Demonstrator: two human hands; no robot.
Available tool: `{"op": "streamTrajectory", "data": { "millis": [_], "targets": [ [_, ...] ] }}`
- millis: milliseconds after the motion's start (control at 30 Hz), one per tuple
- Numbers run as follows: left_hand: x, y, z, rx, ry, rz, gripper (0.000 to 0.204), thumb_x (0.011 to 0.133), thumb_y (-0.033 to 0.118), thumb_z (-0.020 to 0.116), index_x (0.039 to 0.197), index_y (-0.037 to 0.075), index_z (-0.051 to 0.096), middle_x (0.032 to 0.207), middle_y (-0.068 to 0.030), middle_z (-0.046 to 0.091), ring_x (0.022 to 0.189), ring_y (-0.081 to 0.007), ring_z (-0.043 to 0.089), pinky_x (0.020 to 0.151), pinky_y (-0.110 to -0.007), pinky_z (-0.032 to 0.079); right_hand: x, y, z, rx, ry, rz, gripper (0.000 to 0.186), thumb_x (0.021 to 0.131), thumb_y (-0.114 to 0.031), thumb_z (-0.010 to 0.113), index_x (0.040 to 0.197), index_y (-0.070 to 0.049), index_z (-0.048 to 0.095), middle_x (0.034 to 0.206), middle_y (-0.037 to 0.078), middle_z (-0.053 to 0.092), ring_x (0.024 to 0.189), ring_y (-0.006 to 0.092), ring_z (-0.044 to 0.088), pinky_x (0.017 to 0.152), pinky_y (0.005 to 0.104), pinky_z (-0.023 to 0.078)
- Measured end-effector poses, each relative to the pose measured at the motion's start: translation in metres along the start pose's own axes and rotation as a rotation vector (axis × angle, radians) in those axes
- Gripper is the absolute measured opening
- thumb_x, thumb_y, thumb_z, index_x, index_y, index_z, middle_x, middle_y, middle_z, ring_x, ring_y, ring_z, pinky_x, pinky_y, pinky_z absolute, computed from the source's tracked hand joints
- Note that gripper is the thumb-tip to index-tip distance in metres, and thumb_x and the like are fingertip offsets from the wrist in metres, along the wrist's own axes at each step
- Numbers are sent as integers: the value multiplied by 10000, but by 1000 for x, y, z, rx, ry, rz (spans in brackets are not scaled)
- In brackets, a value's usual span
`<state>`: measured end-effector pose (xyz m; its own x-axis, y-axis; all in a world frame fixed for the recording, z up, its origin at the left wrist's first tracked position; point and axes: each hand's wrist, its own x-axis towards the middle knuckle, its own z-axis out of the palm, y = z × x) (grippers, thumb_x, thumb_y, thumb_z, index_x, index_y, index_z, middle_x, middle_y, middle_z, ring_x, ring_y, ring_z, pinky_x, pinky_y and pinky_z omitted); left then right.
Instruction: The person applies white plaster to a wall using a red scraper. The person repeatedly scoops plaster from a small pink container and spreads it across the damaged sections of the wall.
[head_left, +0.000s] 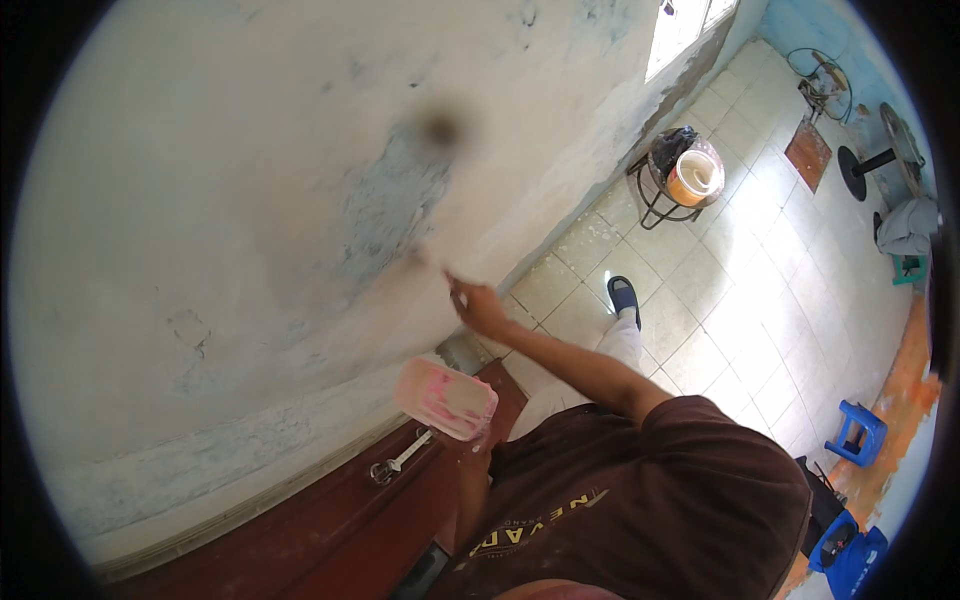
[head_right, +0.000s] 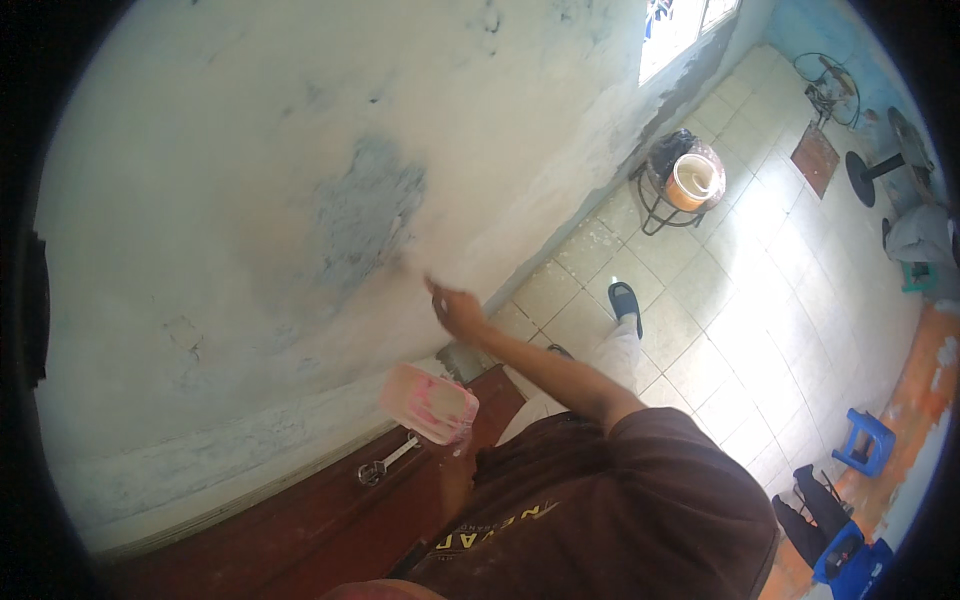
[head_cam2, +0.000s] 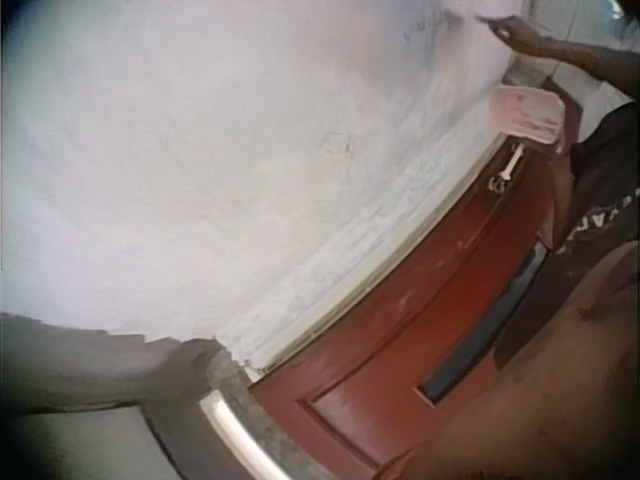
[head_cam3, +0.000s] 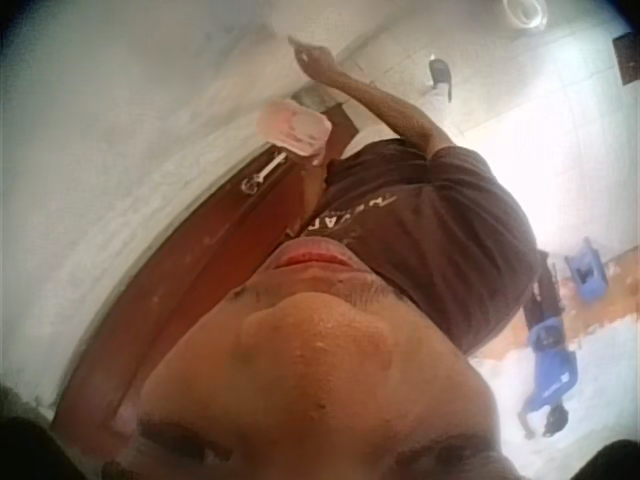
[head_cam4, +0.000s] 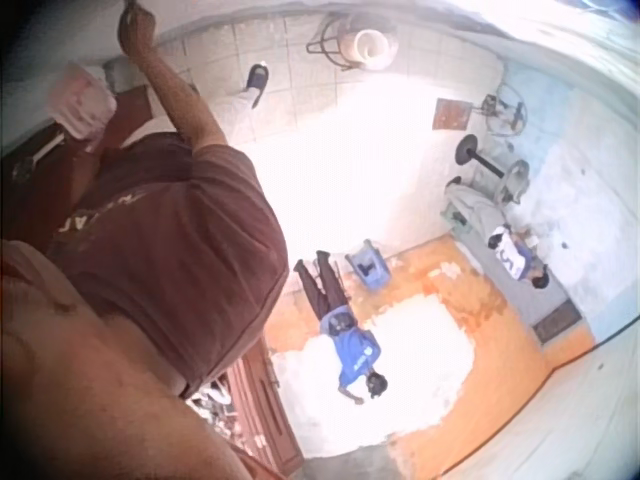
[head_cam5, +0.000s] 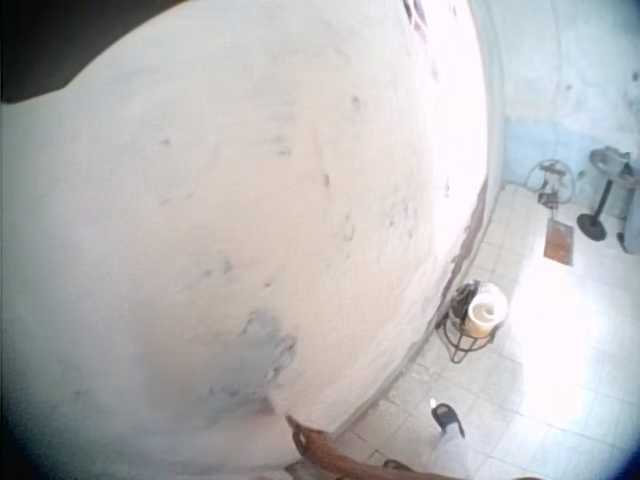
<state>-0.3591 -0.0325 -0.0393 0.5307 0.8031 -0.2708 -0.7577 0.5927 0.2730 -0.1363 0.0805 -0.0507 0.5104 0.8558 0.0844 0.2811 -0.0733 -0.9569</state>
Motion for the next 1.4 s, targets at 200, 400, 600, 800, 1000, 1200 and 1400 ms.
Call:
{"op": "streamTrajectory", "data": {
  "millis": [200,400,600,800,1000,1200,1400],
  "targets": [
    [-6,8,-5,-21,-33,4,636,978,542,457,1450,116,448,1483,-98,467,1382,-349,401,1140,-568,302,7,69,-73,87,198,40,424,961,-62,510,1361,-150,622,834,94,659,685,166,569,748,325,521],
    [8,20,-46,-184,-39,-213,658,969,559,463,1464,126,440,1505,-105,444,1397,-363,382,1166,-570,258,192,174,-350,-455,858,217,363,943,-362,590,1019,-23,697,887,230,710,818,401,696,746,468,530],
    [24,18,-19,108,0,-66,683,960,567,472,1488,138,413,1516,-143,418,1392,-392,378,1190,-564,230,238,153,-243,-486,881,81,266,860,-189,630,1053,-20,699,722,210,678,669,396,663,681,509,513],
    [44,32,-14,92,-28,32,696,956,573,484,1491,134,407,1529,-94,424,1393,-336,402,1192,-566,255,-5,14,26,-125,90,-387,441,898,-126,593,1337,-86,597,898,185,697,766,357,681,708,429,548],
    [63,13,65,144,152,325,627,992,544,402,1451,119,440,1396,-166,533,1251,-403,530,1035,-581,443,12,75,-90,133,241,-139,473,901,10,491,1347,-90,613,1163,121,730,677,131,590,668,330,510],
    [79,-15,38,300,-185,144,696,944,594,473,1494,172,406,1439,-158,507,1312,-453,465,1085,-629,385,176,119,-368,-524,720,1,308,920,-167,597,1196,-47,665,845,271,673,805,430,680,708,502,521],
    [107,-77,77,76,-50,102,710,920,611,522,1476,180,430,1435,-163,504,1263,-468,492,1040,-656,382,271,97,-406,-345,934,-83,227,936,-179,583,1114,-42,617,805,213,692,699,434,668,644,496,523]
  ]
}}
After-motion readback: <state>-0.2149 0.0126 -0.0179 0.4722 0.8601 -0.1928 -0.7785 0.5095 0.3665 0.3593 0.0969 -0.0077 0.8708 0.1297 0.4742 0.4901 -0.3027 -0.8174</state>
